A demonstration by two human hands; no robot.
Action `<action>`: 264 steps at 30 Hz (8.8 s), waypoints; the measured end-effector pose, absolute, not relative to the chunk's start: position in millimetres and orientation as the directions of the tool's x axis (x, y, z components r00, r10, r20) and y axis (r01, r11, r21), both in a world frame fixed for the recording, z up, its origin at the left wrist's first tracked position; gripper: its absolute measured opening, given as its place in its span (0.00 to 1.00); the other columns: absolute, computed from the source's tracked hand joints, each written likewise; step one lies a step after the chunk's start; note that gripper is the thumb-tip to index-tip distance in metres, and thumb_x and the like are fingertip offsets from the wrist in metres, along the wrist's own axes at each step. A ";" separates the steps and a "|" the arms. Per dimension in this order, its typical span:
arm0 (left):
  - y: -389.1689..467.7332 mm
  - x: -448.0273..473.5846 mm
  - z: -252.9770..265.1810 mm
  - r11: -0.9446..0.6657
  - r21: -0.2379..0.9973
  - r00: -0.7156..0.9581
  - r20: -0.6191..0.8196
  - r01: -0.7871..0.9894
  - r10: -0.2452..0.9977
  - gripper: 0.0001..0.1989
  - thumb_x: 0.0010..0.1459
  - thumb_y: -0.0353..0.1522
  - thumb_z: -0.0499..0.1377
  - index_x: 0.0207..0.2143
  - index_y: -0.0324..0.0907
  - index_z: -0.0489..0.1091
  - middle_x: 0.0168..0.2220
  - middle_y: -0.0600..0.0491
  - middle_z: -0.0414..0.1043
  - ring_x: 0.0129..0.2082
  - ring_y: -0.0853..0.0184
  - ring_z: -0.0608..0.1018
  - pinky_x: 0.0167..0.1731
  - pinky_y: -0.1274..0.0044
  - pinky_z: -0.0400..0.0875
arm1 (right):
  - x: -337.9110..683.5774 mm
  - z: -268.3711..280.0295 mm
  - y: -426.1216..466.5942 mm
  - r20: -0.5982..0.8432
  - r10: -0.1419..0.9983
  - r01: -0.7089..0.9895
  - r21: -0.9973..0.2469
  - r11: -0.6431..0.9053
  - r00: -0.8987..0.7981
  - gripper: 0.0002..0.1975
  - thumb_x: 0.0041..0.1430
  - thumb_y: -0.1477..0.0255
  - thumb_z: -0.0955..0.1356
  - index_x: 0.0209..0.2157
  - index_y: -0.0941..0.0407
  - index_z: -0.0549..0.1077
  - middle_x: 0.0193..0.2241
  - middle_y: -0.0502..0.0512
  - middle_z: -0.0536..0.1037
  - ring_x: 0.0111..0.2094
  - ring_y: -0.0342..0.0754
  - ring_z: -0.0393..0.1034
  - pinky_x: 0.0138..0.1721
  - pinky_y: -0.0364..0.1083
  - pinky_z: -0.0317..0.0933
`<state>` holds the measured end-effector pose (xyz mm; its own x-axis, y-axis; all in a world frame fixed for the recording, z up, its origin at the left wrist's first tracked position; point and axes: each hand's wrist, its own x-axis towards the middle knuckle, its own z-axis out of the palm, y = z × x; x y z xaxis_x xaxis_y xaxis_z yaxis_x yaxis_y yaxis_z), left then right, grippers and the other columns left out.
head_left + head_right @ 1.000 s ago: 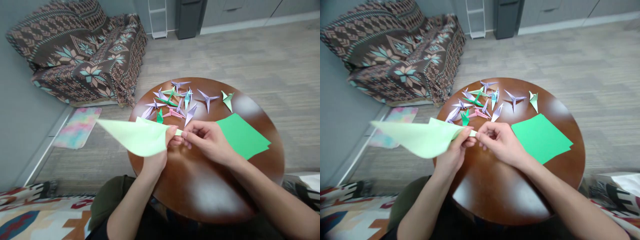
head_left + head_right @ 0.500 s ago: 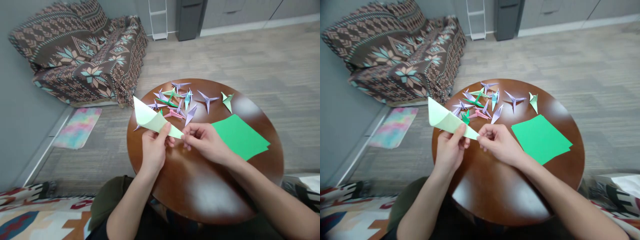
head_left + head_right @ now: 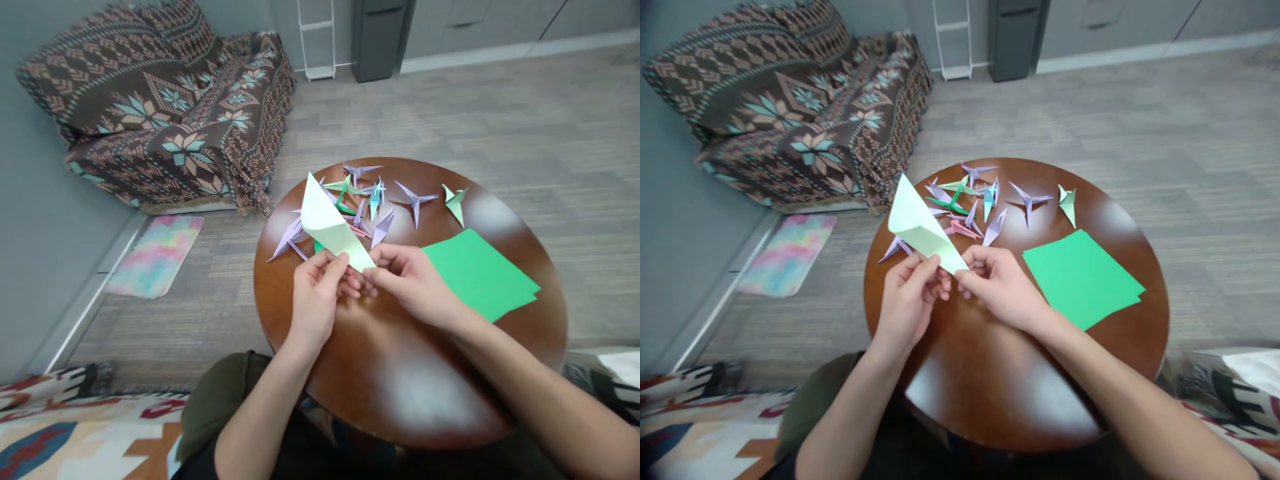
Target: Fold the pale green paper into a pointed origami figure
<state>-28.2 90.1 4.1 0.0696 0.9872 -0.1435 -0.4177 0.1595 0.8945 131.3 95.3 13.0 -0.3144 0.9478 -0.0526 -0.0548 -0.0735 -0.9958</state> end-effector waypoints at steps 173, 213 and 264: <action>89.3 -49.0 50.0 -0.462 0.680 0.706 -0.117 0.570 0.698 0.04 0.59 0.28 0.62 0.36 0.40 0.78 0.40 0.52 0.77 0.39 0.64 0.77 0.43 0.74 0.67 | 212.4 0.2 63.6 0.171 0.912 0.297 -0.909 0.292 -0.372 0.09 0.61 0.62 0.76 0.31 0.52 0.84 0.32 0.54 0.85 0.34 0.51 0.79 0.34 0.46 0.71; 94.3 -42.0 43.0 -0.349 0.696 0.594 -0.138 0.627 0.793 0.07 0.57 0.34 0.68 0.29 0.40 0.81 0.29 0.53 0.82 0.29 0.67 0.79 0.34 0.77 0.68 | 218.7 -3.8 60.9 0.195 0.915 0.373 -0.867 0.329 -0.353 0.05 0.64 0.72 0.72 0.32 0.52 0.80 0.31 0.51 0.85 0.33 0.48 0.79 0.34 0.43 0.70; 90.4 -37.6 45.0 -0.117 0.903 0.686 -0.224 0.413 0.692 0.08 0.56 0.29 0.67 0.39 0.40 0.75 0.28 0.56 0.78 0.27 0.71 0.77 0.28 0.81 0.69 | 209.5 7.9 48.9 0.101 0.975 0.229 -0.962 0.146 -0.196 0.12 0.55 0.65 0.79 0.26 0.54 0.75 0.26 0.52 0.80 0.27 0.46 0.72 0.28 0.43 0.65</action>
<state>-37.6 90.4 45.0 0.6859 0.6923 -0.2239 0.4130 -0.1170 0.9032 209.5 48.9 7.9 -0.1959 0.9754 0.1013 0.2295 0.1460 -0.9623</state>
